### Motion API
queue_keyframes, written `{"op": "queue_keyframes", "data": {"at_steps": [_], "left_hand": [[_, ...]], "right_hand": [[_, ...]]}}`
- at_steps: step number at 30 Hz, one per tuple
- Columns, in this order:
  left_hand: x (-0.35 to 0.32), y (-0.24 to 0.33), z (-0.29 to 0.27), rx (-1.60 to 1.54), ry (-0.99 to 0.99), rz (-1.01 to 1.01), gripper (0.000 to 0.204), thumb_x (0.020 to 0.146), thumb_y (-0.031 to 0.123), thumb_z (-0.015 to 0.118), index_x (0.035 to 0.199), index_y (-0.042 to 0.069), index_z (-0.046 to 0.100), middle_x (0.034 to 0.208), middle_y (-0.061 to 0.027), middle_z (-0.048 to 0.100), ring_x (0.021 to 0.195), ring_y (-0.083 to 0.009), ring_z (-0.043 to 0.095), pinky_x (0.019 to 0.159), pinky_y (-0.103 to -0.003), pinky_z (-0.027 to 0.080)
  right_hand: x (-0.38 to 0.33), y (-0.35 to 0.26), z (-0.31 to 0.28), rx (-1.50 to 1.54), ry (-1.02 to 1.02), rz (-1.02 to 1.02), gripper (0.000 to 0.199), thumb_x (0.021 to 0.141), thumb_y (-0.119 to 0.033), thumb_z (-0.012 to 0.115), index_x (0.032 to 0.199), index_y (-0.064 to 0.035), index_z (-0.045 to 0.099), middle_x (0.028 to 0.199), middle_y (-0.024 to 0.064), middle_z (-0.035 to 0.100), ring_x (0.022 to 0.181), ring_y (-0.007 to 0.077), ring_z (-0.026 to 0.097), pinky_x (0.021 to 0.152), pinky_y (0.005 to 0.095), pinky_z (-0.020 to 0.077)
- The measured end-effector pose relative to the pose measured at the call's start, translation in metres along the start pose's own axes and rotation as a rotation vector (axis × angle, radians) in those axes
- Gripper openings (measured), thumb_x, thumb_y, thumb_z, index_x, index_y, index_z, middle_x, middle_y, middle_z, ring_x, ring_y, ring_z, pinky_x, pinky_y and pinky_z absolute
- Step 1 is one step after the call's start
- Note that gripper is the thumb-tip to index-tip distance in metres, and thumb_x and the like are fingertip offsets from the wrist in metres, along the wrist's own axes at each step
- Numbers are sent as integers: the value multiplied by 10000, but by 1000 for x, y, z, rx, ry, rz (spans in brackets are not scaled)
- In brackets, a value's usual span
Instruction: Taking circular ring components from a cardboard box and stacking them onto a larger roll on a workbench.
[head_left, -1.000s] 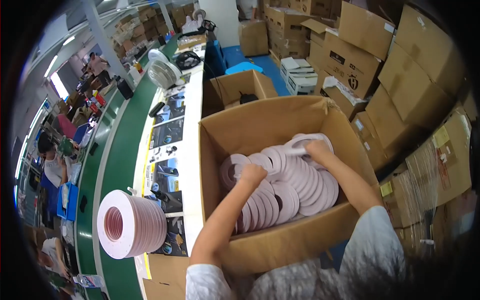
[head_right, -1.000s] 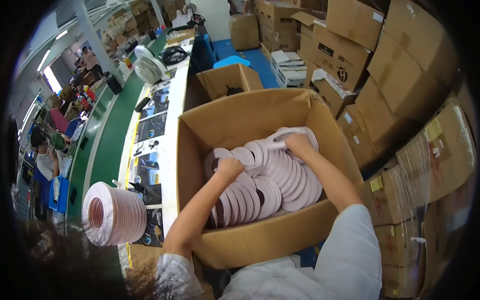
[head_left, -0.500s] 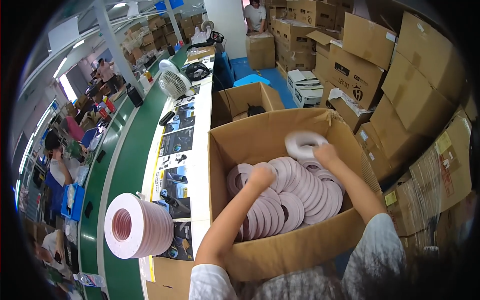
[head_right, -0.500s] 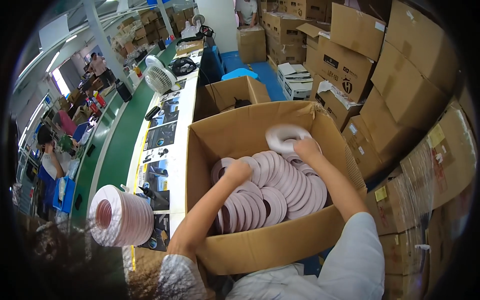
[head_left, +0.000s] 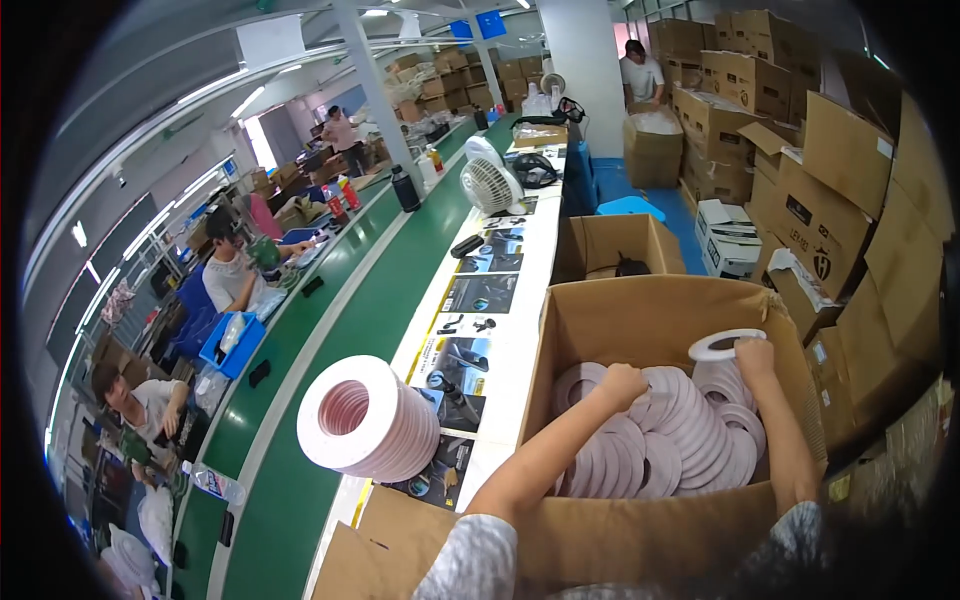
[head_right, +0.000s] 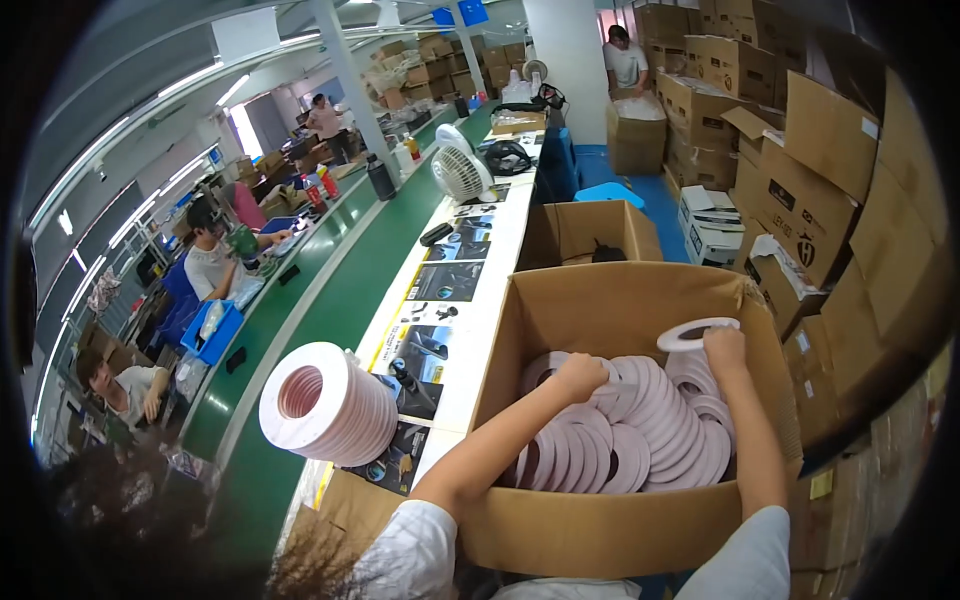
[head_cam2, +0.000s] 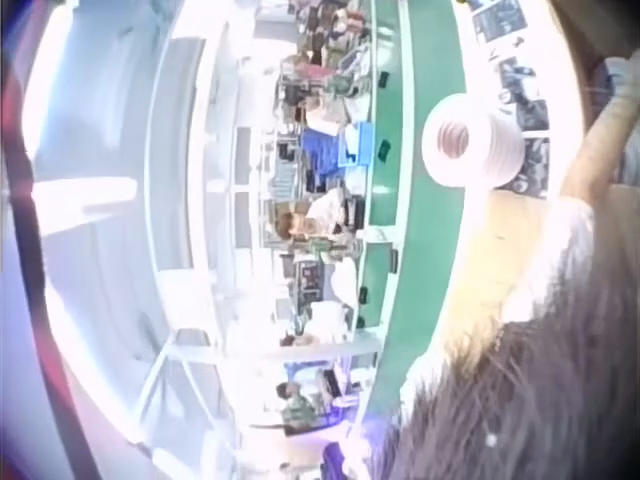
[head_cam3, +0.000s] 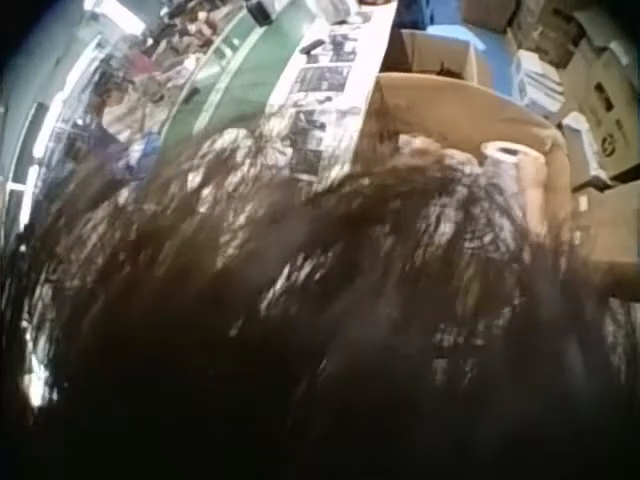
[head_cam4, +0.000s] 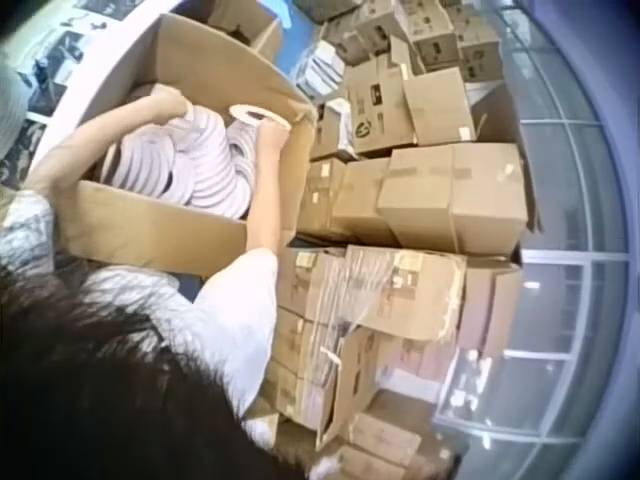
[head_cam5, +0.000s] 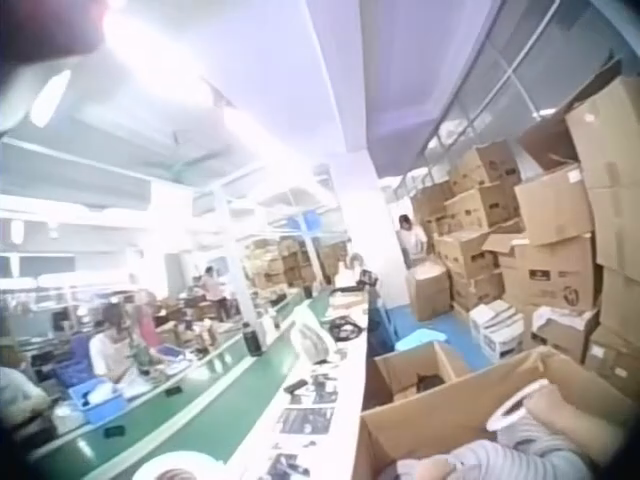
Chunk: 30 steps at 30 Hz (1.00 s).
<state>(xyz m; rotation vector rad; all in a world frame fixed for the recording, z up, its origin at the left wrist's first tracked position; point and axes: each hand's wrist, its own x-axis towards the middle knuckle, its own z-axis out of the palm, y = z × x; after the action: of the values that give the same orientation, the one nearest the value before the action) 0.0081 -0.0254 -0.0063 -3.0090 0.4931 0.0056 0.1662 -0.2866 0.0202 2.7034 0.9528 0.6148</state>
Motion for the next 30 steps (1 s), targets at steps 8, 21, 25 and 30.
{"op": "queue_keyframes", "data": {"at_steps": [8,21,25,30], "left_hand": [[-4,10,11,-36,47,-55,119,719,47,622,827,56,671,802,-144,677,794,-305,669,679,-415,536],[-8,19,81,-234,347,67,43,778,56,524,763,16,531,701,-159,644,603,-290,656,510,-353,522],[22,48,2,51,-14,450,76,773,76,540,735,28,585,737,-140,655,610,-275,654,535,-361,532],[8,45,26,95,171,227,108,742,132,588,756,75,679,790,-107,682,668,-283,672,577,-422,537]], "right_hand": [[-34,14,57,-24,11,-154,110,752,-77,547,728,-74,655,764,142,665,690,282,659,582,406,520],[8,-15,-46,401,530,26,263,736,40,522,973,-3,625,943,169,666,890,303,644,773,397,511],[-9,20,-22,358,427,111,178,720,32,528,867,-19,616,856,171,656,840,329,638,735,422,509],[-4,17,-15,401,244,229,185,757,-44,524,895,-54,647,838,198,648,794,369,633,684,462,500]]}}
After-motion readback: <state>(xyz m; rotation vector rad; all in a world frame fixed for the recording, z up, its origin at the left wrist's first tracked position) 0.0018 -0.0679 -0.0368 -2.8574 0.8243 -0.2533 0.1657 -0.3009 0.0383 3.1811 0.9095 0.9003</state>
